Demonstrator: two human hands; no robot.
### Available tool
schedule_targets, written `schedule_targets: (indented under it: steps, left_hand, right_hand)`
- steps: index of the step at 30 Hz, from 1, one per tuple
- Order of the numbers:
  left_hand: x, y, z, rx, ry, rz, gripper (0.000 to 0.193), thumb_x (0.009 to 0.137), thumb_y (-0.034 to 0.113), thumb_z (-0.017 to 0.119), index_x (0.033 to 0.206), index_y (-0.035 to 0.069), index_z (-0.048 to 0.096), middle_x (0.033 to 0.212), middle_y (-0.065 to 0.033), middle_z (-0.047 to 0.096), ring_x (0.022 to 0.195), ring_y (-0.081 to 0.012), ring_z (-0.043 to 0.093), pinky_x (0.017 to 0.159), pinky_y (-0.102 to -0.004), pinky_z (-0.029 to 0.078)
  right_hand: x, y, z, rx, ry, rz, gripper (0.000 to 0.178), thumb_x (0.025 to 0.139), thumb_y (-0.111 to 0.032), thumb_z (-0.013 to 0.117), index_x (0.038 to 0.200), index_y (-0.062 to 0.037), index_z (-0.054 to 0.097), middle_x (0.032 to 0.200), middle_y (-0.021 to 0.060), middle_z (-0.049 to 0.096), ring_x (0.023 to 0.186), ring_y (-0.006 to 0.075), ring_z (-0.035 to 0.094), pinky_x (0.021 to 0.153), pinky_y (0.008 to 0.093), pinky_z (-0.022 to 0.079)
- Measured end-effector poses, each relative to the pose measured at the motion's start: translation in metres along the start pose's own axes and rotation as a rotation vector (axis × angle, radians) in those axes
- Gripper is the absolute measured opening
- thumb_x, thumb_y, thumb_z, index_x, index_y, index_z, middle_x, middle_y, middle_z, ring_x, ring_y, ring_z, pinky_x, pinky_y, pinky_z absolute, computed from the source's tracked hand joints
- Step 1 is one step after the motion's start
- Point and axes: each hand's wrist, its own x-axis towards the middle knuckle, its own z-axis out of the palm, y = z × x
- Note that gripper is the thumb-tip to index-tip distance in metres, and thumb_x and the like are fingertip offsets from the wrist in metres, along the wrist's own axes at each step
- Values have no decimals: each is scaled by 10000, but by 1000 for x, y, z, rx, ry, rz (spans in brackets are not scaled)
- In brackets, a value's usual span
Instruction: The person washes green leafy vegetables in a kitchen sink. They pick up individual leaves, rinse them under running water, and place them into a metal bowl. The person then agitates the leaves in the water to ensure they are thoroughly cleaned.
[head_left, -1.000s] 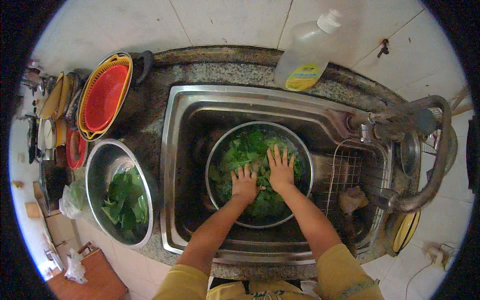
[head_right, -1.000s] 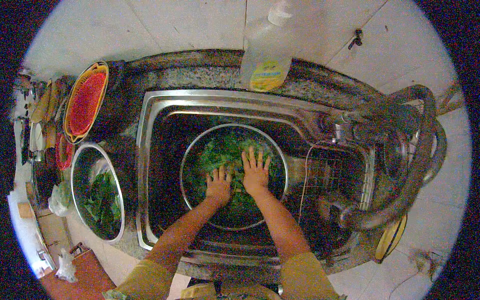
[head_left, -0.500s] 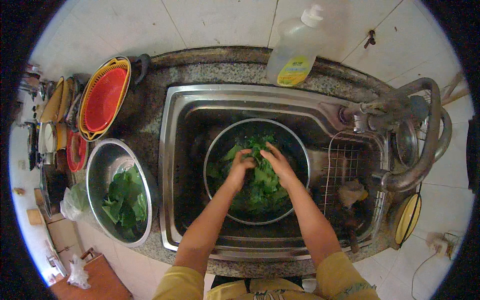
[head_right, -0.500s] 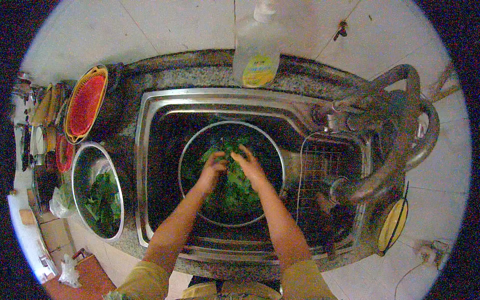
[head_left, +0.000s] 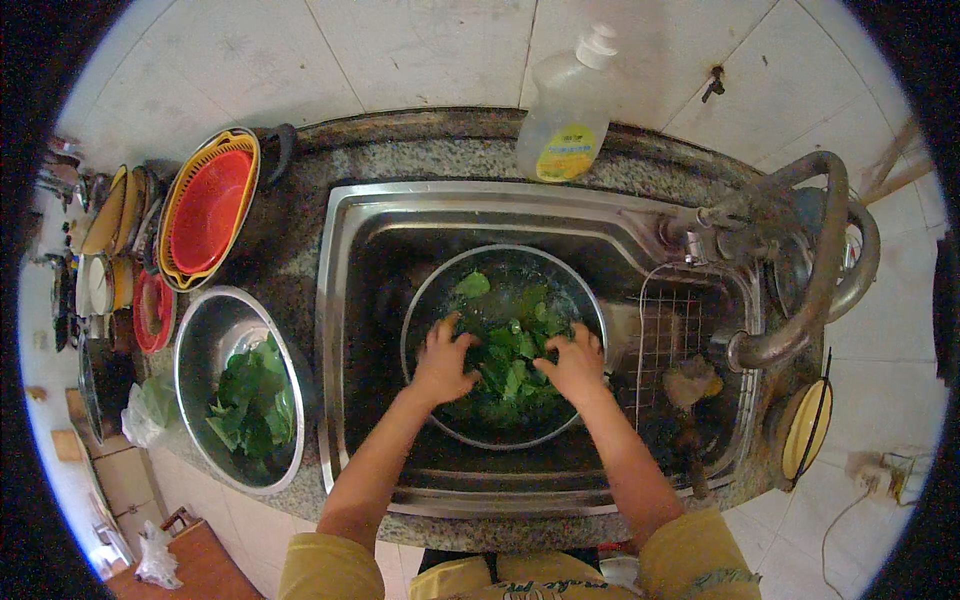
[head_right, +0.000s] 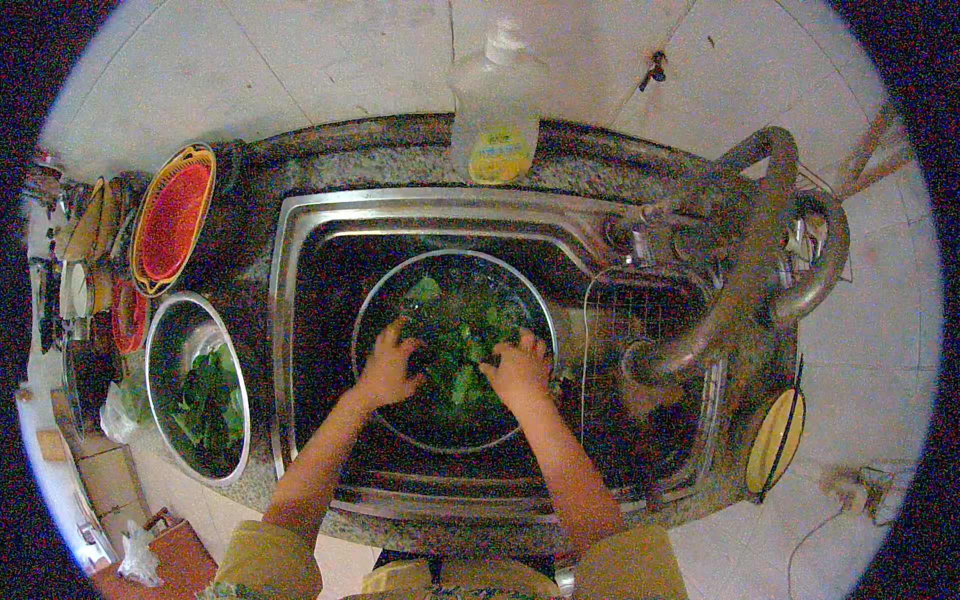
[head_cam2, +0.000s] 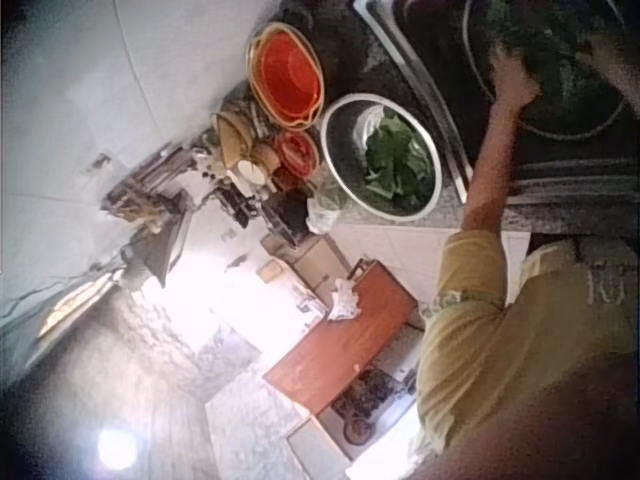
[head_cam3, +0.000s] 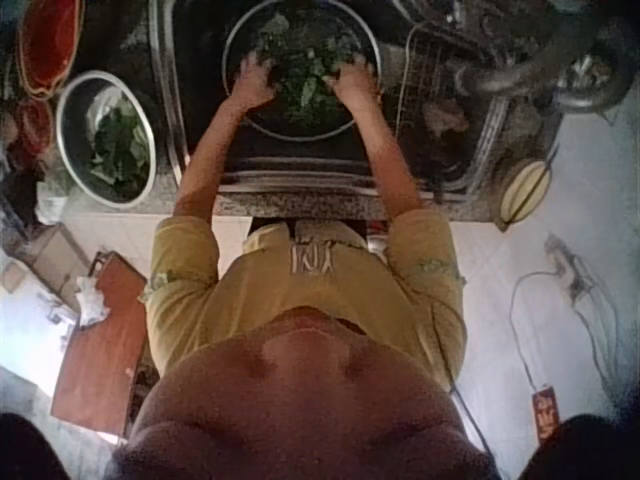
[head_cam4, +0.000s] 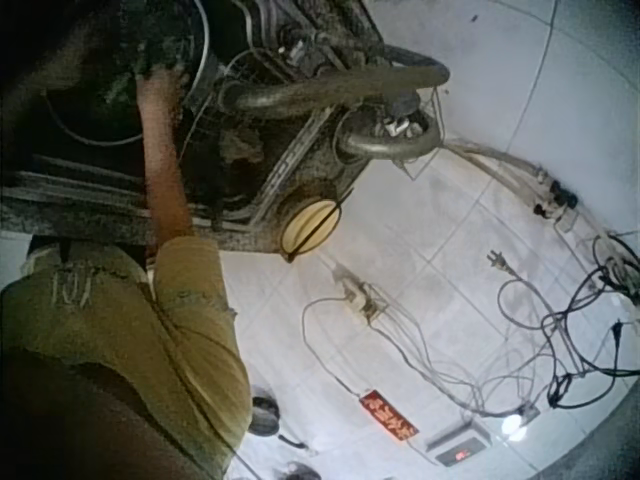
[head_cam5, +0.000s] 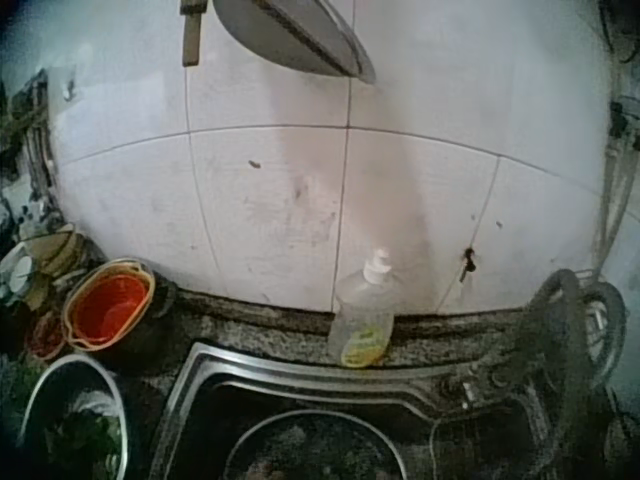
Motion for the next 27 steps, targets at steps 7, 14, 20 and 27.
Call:
schedule_targets:
  steps: [7,14,20,27]
  left_hand:
    - [10,10,68,613,-169,-107,764,792,275,526,1357,296,12,1419,-81,-33,1269,-362,114,950,-566,188]
    - [70,-10,39,571,14,99,462,800,143,461,1250,183,370,1181,-103,441,1081,-325,413,839,-485,371]
    - [75,-4,17,-133,158,-71,356,730,93,539,1083,52,505,948,-131,578,855,-319,556,740,-351,454]
    - [27,10,-64,-692,115,73,368,590,44,677,933,23,546,897,-119,573,856,-233,544,770,-295,411]
  right_hand:
    - [27,5,113,-280,306,-142,693,751,-579,437,1317,-216,268,1370,139,193,1247,426,109,922,650,95]
    - [92,12,71,-16,233,-113,343,832,-352,475,1027,-88,576,965,170,526,782,272,554,683,410,437]
    - [103,-8,53,812,82,139,319,821,-301,515,989,-37,574,813,111,555,760,216,564,682,337,455]
    - [23,-30,-31,1231,141,215,307,760,-297,573,920,-37,606,873,75,586,839,180,530,750,297,415]
